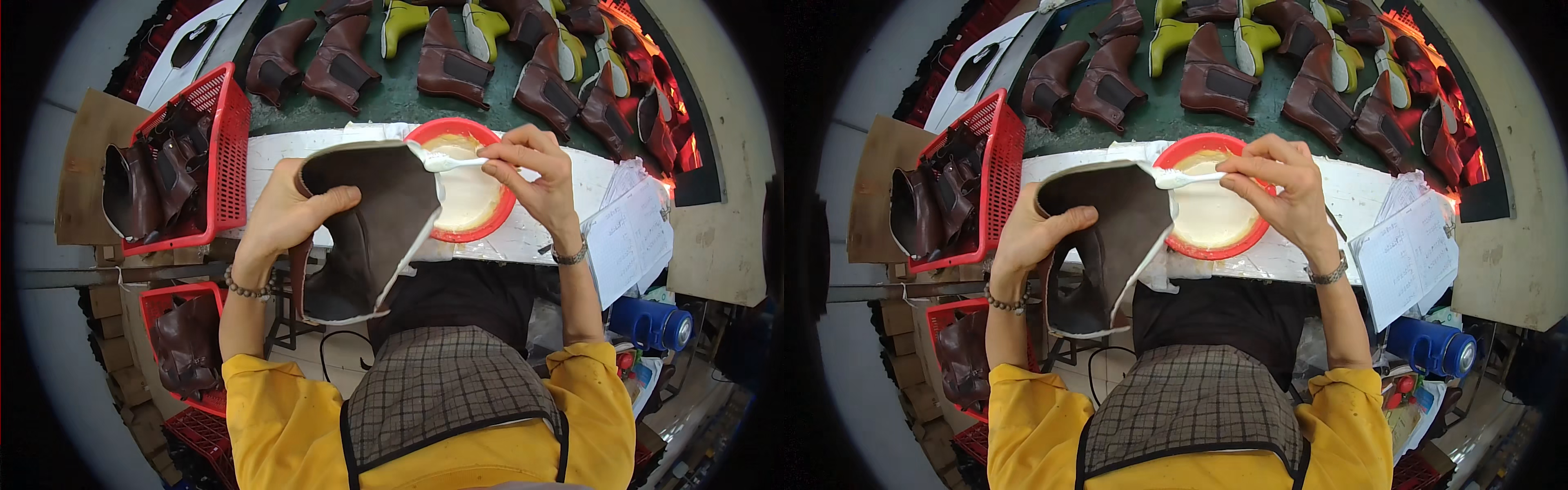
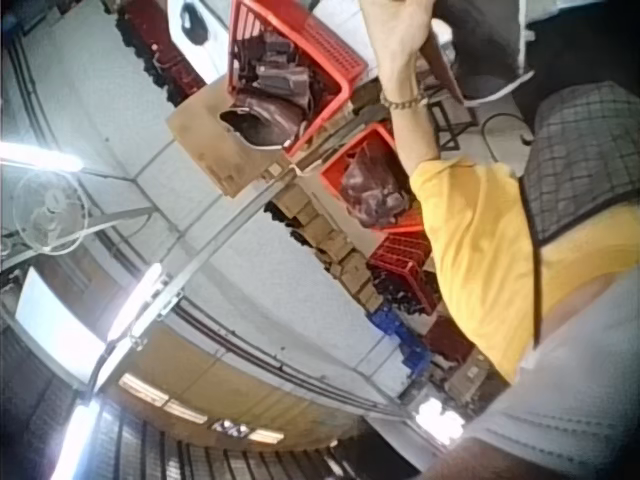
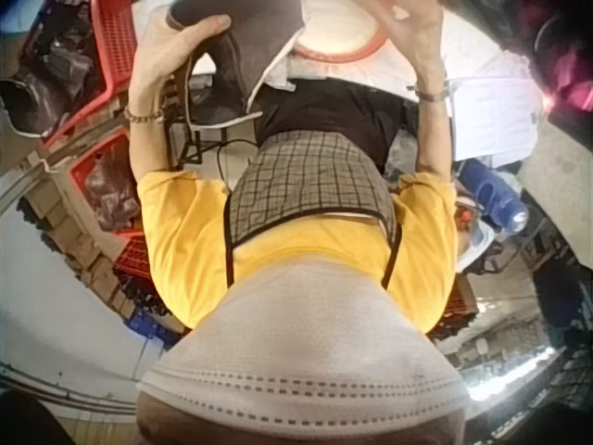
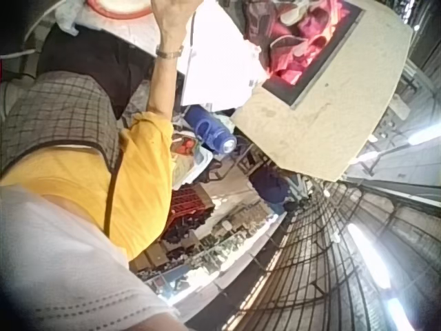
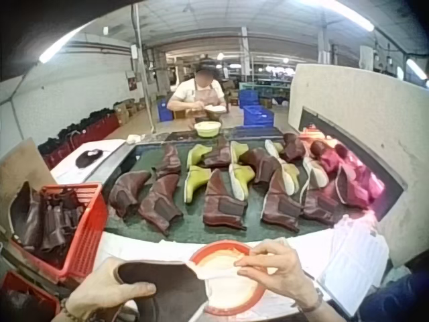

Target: Applying white adhesive to the edges of brown leather shoe uppers using a small brush.

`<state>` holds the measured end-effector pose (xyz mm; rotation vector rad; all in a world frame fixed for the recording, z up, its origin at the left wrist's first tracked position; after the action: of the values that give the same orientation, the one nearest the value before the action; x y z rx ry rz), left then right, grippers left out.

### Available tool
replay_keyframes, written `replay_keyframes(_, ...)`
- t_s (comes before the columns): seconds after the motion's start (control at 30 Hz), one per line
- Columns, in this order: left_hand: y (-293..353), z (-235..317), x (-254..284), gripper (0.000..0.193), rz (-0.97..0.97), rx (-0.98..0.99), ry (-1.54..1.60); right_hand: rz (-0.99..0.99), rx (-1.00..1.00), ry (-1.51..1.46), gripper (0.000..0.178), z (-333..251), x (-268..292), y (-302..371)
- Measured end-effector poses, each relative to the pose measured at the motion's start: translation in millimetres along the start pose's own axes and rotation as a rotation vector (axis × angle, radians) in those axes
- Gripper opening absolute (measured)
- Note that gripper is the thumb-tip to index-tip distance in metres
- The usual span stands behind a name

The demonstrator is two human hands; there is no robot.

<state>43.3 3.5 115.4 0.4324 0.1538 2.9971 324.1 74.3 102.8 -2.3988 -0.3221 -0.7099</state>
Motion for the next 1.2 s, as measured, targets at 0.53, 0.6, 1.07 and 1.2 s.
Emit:
replay_keyframes(0.53,-18.3,-68.0,48.7,0.095,0.498,-0.283,-0.238,-0.161,-0.215,0.524,0.01,34.5,-39.9,38.8)
replay_keyframes(0.6,-8.0,-108.8,53.8,0.118,0.375,-0.199,-0.417,-0.264,-0.189,0.648,0.011,39.0,-43.9,41.8)
replay_keyframes(1.07,45.2,-78.1,28.2,0.114,0.404,-0.495,-0.701,0.019,-0.508,-0.07,0.016,38.3,-12.1,51.4)
replay_keyframes(1.2,57.2,-40.0,-4.9,0.106,0.343,-0.671,-0.71,-0.006,-0.399,-0.303,0.015,12.9,-33.8,43.8)
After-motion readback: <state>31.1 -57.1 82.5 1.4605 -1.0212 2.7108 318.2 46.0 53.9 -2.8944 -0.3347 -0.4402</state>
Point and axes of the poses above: each hand's wrist, its own y-axis away from the middle knuckle, its own x-axis out of the back of the hand, z = x × y, the point moved 7 cm from there along -y, towards the middle knuckle, and after that the axes turned 8 degrees about -x, right-handed, at the moved point
